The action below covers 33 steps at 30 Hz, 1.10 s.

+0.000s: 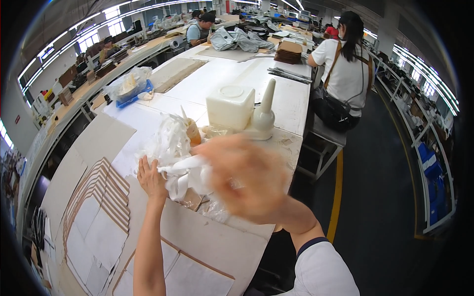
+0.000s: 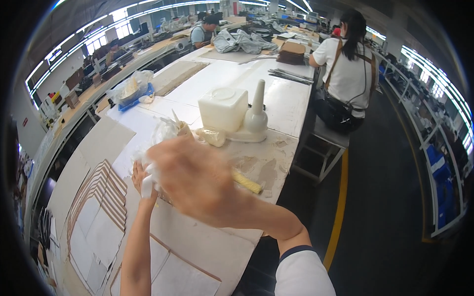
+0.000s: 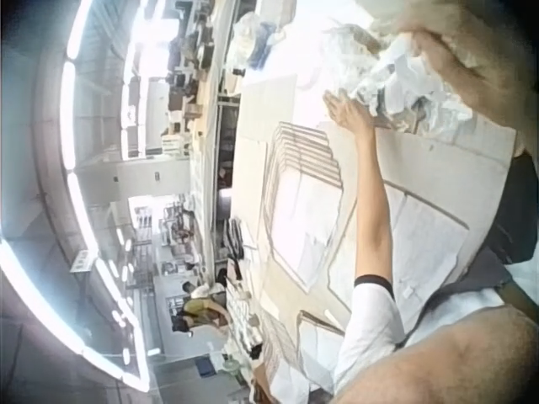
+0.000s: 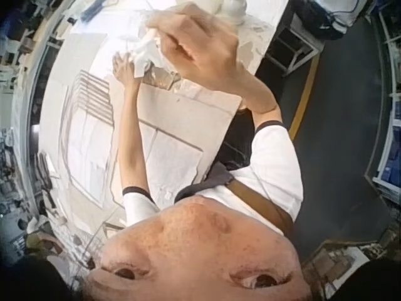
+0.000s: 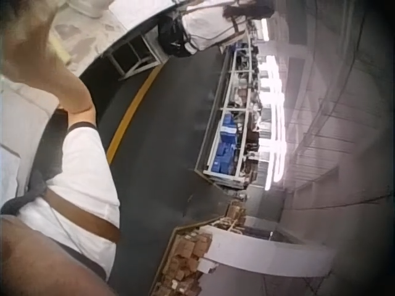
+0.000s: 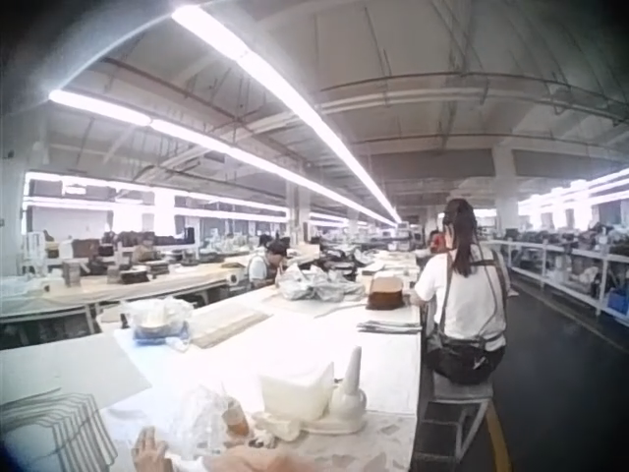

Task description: Assembling leather bag components by applying adhesive strips and folding edges.

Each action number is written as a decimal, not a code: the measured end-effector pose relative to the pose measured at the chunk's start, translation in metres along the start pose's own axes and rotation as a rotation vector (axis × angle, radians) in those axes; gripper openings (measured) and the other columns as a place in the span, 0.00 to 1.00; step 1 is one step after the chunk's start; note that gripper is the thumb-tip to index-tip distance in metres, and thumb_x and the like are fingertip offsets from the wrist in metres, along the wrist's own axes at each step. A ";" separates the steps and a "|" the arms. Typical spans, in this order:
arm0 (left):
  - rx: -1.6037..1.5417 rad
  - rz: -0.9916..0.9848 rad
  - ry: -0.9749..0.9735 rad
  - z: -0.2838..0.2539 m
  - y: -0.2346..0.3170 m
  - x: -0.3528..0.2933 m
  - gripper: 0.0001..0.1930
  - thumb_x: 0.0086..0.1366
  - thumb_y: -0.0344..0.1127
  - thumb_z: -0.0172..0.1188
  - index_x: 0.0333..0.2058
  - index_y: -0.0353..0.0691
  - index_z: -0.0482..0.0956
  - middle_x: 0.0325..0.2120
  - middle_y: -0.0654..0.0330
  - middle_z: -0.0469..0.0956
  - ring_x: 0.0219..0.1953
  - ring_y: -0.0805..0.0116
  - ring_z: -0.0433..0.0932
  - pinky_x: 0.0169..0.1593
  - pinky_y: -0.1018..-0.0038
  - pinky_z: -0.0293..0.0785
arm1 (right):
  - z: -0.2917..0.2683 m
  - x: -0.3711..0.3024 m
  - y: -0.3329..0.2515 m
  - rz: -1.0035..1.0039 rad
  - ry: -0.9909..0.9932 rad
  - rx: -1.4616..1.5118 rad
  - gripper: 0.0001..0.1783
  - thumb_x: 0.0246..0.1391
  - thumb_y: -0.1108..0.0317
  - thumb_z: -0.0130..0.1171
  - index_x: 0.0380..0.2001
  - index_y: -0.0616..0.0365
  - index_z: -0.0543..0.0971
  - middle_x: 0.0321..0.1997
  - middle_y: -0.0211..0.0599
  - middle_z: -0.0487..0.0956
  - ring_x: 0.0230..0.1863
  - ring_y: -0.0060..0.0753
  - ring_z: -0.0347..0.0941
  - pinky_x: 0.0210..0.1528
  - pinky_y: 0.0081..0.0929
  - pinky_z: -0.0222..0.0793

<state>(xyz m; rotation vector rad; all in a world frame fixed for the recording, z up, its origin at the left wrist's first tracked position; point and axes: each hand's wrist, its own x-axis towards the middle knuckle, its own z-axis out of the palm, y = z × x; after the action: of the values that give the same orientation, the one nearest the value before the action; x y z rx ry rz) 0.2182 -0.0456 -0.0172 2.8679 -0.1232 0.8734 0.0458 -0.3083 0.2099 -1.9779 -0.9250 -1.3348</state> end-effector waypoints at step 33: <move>-1.820 -0.627 0.284 -0.226 -0.057 -0.041 0.11 0.66 0.34 0.61 0.45 0.37 0.79 0.36 0.59 0.82 0.43 0.68 0.82 0.56 0.67 0.79 | 0.178 0.028 0.032 0.791 -0.546 1.053 0.10 0.59 0.64 0.65 0.38 0.60 0.82 0.20 0.21 0.73 0.22 0.08 0.64 0.23 0.13 0.56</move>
<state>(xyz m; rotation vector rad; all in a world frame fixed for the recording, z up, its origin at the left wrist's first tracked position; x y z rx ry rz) 0.0678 0.0479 0.1392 0.9615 0.0313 0.4784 0.1751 -0.1840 0.1736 -1.5149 -0.6913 0.1779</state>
